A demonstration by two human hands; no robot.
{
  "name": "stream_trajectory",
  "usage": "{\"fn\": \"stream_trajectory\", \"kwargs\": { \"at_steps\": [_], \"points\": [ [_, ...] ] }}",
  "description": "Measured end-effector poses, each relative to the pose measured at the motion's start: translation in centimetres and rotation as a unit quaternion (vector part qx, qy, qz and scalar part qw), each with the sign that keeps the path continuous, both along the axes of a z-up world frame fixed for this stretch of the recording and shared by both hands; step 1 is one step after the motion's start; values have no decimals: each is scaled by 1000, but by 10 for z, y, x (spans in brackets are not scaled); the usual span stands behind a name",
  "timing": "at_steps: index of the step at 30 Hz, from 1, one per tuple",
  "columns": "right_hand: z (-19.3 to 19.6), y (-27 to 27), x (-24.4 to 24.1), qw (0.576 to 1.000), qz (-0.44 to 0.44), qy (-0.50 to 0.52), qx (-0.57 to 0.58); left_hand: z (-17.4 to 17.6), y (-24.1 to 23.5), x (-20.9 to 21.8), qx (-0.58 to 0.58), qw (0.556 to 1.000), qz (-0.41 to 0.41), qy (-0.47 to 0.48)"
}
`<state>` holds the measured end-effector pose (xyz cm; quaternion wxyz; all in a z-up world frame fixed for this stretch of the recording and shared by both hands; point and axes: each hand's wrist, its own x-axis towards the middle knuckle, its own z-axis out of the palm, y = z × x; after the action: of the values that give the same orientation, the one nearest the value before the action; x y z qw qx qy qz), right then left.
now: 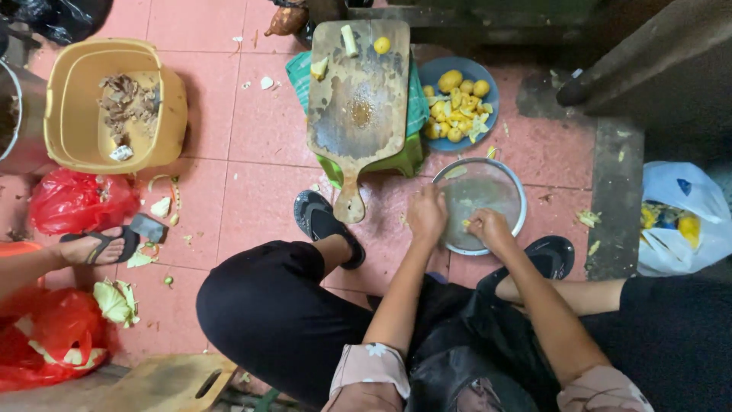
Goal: Peeling and cleaning small yellow vegetables by hand in a bowl of water while sitting on the floor.
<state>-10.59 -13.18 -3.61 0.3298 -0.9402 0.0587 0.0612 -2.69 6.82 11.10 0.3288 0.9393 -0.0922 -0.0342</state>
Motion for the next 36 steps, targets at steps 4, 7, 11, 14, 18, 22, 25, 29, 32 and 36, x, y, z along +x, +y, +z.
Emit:
{"fn": "stream_trajectory", "kwargs": {
  "at_steps": [4,7,11,14,18,22,25,29,32,36],
  "points": [
    [9,4,3,999,-3,-10,45,-3,23,-7,-62,938,13,342],
    [-1,10,1,999,-7,-24,48,-98,23,-19,-71,913,-44,400],
    [24,20,1,999,41,-21,9,-149,22,-23,-90,930,-12,356],
    [13,17,-1,997,67,-9,-27,-149,12,-26,-97,942,21,320],
    [10,17,-5,995,85,8,-42,-153,8,-33,-105,947,50,299],
    [28,20,-1,993,110,30,-29,-149,5,-39,-104,947,89,290],
    [31,21,4,994,98,50,-8,-146,0,-38,-99,945,110,292],
    [4,18,5,996,75,54,5,-125,-5,-41,-98,940,133,300],
    [-16,17,8,995,77,56,-9,-133,-6,-41,-87,940,128,304],
    [-20,19,14,995,64,73,23,-147,-6,-43,-74,941,125,304]
  ]
}}
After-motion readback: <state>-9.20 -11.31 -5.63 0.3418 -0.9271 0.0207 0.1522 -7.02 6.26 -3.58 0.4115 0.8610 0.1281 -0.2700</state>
